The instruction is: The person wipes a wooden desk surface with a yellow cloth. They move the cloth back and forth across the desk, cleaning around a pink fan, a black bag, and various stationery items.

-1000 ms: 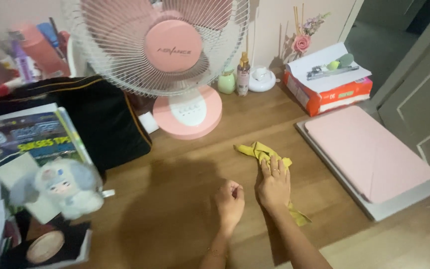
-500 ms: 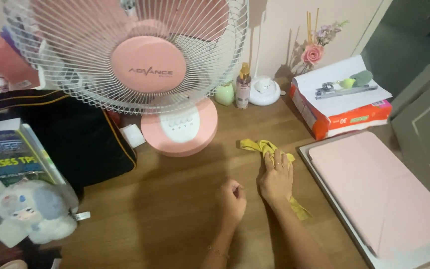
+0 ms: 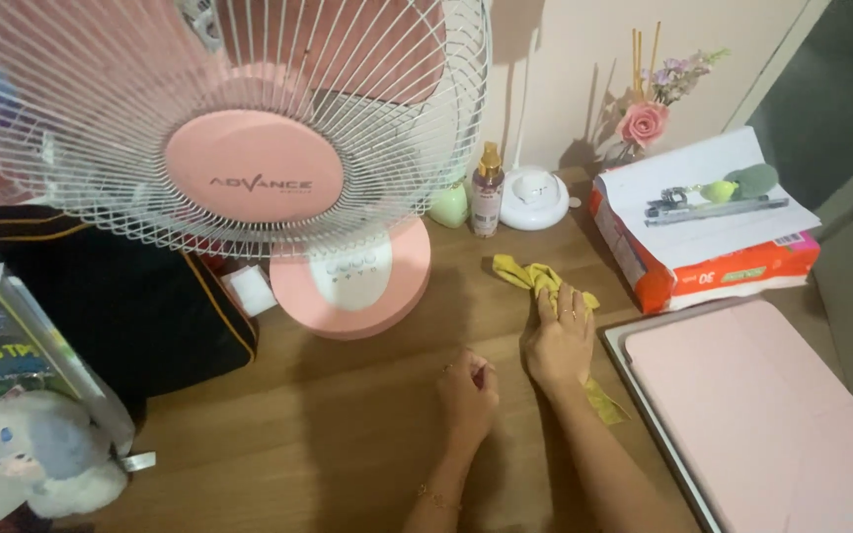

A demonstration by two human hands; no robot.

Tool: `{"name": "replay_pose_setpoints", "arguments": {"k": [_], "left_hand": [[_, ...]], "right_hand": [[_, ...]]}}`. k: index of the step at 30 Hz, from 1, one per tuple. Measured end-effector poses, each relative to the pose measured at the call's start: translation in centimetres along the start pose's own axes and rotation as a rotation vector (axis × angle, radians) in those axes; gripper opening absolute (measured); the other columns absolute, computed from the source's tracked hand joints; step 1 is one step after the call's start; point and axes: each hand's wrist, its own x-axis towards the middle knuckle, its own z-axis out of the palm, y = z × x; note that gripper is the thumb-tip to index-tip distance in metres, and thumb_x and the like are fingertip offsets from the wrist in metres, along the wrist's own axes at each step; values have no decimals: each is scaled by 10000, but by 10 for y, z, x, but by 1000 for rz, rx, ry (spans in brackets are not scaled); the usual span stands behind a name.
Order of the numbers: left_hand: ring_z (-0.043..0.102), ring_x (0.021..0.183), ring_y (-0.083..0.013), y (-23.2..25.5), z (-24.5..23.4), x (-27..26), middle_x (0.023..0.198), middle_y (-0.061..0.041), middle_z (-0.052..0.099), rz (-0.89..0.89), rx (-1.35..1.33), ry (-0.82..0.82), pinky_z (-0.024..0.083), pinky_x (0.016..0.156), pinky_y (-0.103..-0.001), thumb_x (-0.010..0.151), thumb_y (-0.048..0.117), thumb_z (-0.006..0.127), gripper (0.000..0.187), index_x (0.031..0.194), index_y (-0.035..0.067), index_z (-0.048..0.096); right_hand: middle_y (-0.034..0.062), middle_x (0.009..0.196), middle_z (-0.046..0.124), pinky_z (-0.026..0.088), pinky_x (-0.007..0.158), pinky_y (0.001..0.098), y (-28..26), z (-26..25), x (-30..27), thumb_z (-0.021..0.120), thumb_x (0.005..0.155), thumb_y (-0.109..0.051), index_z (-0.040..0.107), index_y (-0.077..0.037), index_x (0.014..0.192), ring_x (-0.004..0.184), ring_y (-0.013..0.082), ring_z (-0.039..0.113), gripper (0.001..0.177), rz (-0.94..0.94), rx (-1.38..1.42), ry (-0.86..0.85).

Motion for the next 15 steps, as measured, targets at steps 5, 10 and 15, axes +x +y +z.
{"name": "replay_pose_setpoints", "arguments": {"k": [5, 10, 15], "left_hand": [[604, 796, -172, 6, 7, 21, 822, -2, 660, -128, -118, -21, 502, 740, -344, 895, 160, 589, 61, 862, 143, 636], [600, 772, -161, 38, -12, 30, 806, 6, 648, -222, -132, -51, 504, 707, -346, 919, 191, 583, 130, 797, 144, 584], [576, 797, -117, 44, -21, 34, 833, 36, 638, -266, -182, -72, 496, 705, -292, 953, 167, 572, 131, 825, 154, 597]], "right_hand": [[258, 1569, 449, 272, 1192, 563, 15, 18, 28, 497, 918, -219, 555, -104, 1441, 1442, 469, 381, 538, -12, -24, 16], [244, 1561, 437, 300, 1157, 590, 22, 24, 53, 524, 847, -146, 555, -87, 1451, 1445, 452, 353, 608, 39, -17, 6], [295, 1442, 563, 406, 1083, 581, 31, 39, 74, 598, 821, -168, 620, -70, 1382, 1345, 474, 494, 570, -45, -70, 242]]}}
